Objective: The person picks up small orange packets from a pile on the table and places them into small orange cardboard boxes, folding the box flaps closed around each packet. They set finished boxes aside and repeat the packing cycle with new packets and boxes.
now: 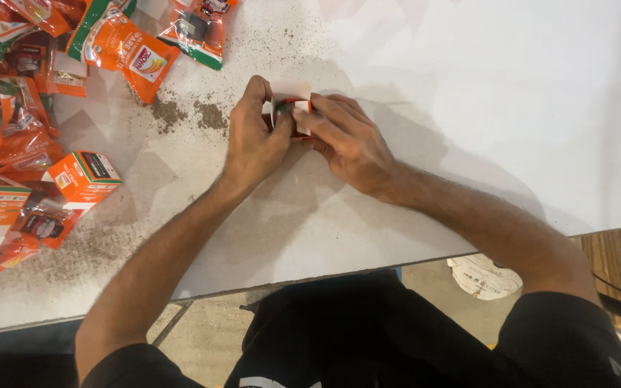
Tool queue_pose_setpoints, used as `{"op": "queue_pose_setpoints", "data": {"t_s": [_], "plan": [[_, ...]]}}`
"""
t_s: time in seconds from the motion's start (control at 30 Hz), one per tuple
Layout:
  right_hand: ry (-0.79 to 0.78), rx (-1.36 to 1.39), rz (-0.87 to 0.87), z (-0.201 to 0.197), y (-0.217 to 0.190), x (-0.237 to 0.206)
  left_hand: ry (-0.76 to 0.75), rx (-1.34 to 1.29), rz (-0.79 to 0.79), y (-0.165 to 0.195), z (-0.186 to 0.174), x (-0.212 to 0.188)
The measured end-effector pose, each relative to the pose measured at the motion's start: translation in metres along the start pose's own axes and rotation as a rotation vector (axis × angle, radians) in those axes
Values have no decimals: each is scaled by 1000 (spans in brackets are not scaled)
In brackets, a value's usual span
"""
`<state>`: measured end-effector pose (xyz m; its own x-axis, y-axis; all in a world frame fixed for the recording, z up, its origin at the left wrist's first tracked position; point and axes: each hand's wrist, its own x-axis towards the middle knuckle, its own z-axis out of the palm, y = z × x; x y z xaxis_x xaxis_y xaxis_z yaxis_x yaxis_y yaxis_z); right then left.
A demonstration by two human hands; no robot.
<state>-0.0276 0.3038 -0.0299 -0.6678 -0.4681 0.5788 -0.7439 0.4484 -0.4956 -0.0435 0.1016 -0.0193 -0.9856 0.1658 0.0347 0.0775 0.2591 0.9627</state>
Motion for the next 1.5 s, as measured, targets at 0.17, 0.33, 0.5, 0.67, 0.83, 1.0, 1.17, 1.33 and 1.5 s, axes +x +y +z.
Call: {"op": "queue_pose_setpoints", "data": {"t_s": [0.17, 0.33, 0.5, 0.67, 0.83, 1.0, 1.17, 1.33, 1.5], "plan": [[-19, 32, -8, -4, -3, 6, -315, -450, -197, 18, -33, 6], [-19, 14, 2, -3, -2, 5, -247, -317, -221, 29, -28, 12], [-39, 46, 68, -2, -1, 3, -21, 320, 376, 34, -16, 3], [-44, 281, 187, -1, 3, 1, -172, 372, 652, 28, -26, -12], [-54, 279, 137, 2, 8, 0, -145, 493, 622, 12, -26, -16], [-44, 272, 122, 1, 4, 3, -111, 418, 633, 6, -23, -15], [-35, 268, 119, -2, 6, 6, -121, 545, 709, 8, -30, -11], [-75, 216, 64, 1, 6, 6, -198, 728, 880, 14, -31, -16], [94, -151, 69, -10, 11, 17, -149, 876, 979, 1, -84, 16]]}}
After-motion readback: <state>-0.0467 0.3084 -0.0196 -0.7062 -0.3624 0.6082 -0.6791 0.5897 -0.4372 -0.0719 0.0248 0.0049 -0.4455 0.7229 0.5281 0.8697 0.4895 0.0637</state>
